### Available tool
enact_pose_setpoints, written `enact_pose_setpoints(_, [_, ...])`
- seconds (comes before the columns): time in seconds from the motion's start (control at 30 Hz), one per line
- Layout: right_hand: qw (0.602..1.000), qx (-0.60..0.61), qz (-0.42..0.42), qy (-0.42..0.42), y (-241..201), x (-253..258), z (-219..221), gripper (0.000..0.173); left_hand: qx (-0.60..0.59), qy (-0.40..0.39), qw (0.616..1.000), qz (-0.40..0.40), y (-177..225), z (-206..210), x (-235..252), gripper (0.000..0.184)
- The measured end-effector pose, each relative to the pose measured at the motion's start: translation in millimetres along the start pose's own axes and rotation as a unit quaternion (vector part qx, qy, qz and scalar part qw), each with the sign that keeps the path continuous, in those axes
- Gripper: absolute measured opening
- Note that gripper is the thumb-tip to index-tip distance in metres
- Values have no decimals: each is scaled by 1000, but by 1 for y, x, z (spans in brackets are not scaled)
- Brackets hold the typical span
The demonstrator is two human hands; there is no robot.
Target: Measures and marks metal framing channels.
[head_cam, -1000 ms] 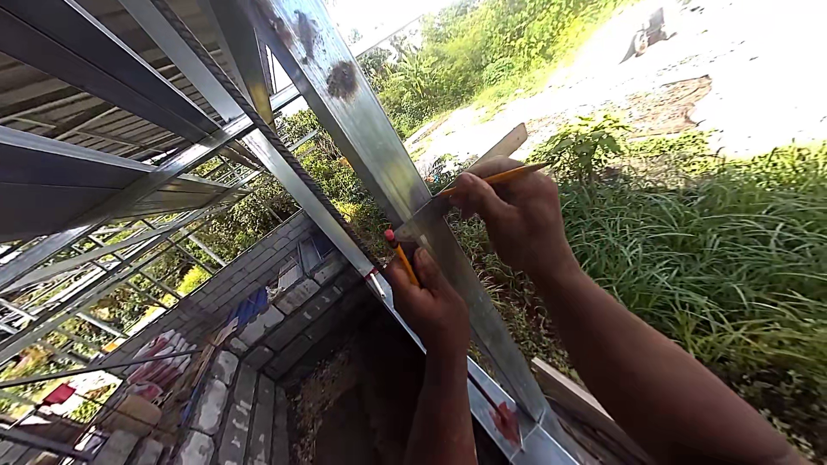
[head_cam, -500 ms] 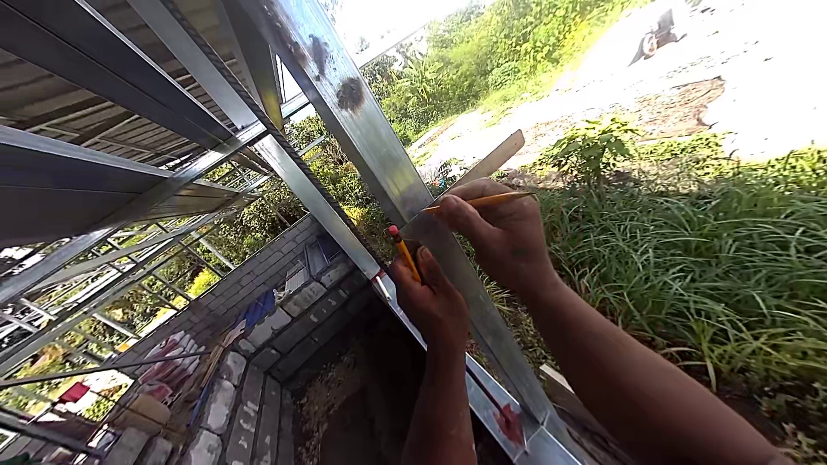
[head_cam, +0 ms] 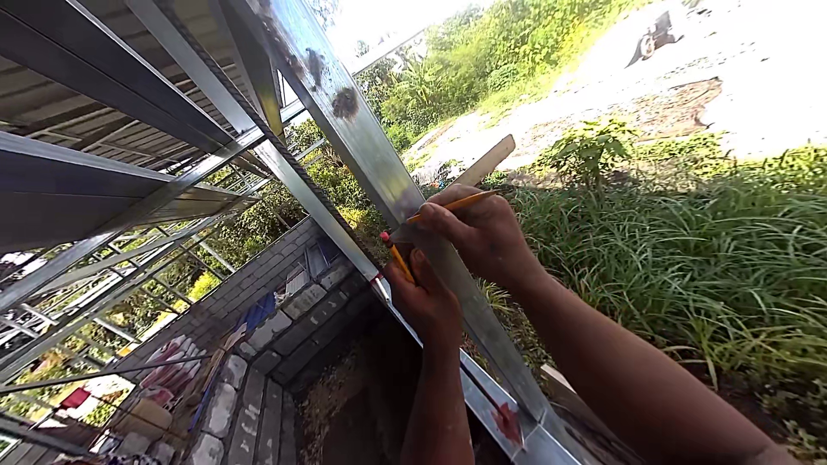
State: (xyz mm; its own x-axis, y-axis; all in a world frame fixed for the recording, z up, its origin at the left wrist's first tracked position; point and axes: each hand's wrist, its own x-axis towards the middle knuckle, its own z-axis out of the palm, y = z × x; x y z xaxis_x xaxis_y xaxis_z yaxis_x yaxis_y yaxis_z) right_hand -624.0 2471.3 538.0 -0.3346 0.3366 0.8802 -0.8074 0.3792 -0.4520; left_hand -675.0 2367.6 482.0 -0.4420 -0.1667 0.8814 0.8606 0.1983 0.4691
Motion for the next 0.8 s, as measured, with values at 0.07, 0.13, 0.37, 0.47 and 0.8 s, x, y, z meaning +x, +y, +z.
enact_pose_setpoints(0.07, [998, -54, -14, 39, 3, 1, -6, 15, 2, 3, 1000, 13, -1, 1, 1, 20])
enact_pose_setpoints(0.13, [988, -108, -22, 104, 7, 1, -15, 18, 18, 8, 1000, 24, -1, 1, 0, 18])
enact_pose_setpoints(0.37, [980, 37, -39, 192, 9, -18, -32, 18, -21, -49, 996, 72, 11, -28, 19, 20])
enact_pose_setpoints(0.47, [974, 59, -56, 210, 8, -24, -50, 18, 27, -140, 981, 133, 39, -72, 75, 25])
enact_pose_setpoints(0.8, [971, 92, -35, 216, 23, -25, -49, 20, 222, -439, 839, 234, 134, -111, 300, 22])
